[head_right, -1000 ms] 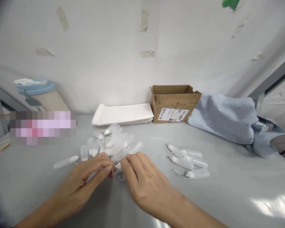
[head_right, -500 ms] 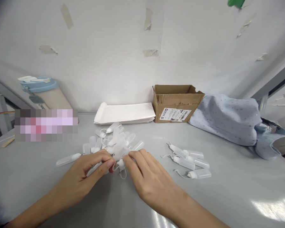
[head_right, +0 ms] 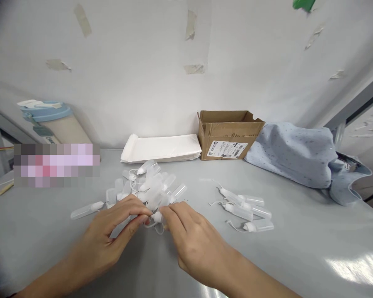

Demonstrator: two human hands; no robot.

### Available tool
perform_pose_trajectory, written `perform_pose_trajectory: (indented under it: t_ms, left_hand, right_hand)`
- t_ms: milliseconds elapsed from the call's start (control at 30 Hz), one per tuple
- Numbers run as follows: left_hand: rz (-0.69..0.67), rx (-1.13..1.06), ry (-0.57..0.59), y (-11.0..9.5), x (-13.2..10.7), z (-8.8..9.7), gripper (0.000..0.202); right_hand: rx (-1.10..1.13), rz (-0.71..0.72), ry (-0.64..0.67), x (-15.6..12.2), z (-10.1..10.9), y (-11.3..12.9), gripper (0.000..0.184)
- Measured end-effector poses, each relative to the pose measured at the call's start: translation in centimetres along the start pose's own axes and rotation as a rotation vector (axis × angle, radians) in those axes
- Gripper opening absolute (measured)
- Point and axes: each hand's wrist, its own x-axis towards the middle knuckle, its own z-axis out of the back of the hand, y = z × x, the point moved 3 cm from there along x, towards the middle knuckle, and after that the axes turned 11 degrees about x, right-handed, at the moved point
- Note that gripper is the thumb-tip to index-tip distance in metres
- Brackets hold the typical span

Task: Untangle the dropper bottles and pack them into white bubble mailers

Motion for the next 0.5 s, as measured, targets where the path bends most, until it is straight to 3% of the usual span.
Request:
perform_pose_trajectory:
  t_ms: [333,500]
  left_hand:
    - [0.205,-0.018,0.045,0.43,0.13,0.54,0.025]
    - [0.244,0.026,0.100,0.38,0.05,0.25,0.019]
  right_hand:
    - [0.025,-0.046,0.015,0.37,0.58,-0.25,0.034]
    - [0.017,-0.005,-0.017,0.31,0.46,-0.06,0.038]
